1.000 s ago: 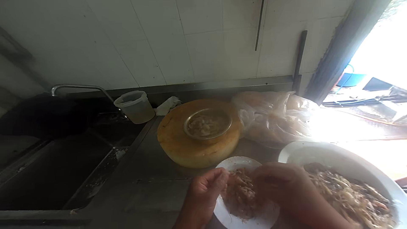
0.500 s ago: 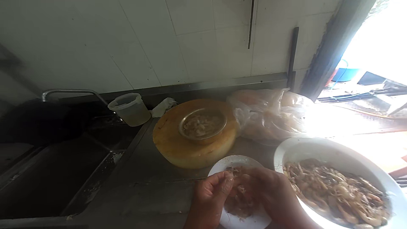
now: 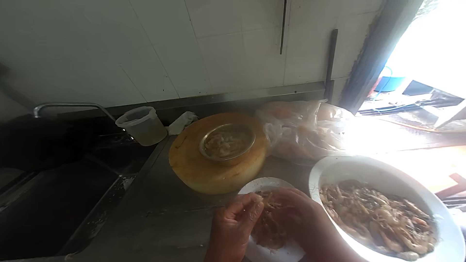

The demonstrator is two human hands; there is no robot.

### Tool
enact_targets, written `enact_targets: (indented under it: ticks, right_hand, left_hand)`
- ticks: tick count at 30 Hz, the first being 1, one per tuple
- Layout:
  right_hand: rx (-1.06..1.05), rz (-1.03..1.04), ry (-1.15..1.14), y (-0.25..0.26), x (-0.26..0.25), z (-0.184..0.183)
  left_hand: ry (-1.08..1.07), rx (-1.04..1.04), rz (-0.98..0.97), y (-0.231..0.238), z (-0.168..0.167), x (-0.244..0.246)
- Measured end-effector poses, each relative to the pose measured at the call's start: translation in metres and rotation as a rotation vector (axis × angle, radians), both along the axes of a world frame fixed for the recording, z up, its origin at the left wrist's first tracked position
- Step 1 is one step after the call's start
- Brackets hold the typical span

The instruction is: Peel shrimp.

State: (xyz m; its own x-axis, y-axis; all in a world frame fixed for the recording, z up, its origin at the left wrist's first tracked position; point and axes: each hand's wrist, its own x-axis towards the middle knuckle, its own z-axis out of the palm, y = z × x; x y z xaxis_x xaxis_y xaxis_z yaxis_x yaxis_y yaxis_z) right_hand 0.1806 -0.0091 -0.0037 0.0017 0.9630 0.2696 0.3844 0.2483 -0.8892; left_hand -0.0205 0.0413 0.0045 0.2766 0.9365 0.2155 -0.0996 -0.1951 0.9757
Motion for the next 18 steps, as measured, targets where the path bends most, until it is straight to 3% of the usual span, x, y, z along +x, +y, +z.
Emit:
enact_targets:
  ticks: [9, 14, 18]
  right_hand:
    - [0.096, 0.189, 0.017, 0.010, 0.003, 0.012]
    - [0.196, 0.160, 0.041, 0.005, 0.002, 0.007]
    - [0.208, 0.097, 0.057, 0.000, 0.009, 0.006]
  left_hand:
    - [0.013, -0.192, -0.170, -0.006, 0.010, 0.000]
    - [-0.108, -0.412, -0.211, -0.007, 0.013, 0.002]
    - [-0.136, -0.442, -0.151, -0.006, 0.017, 0.001]
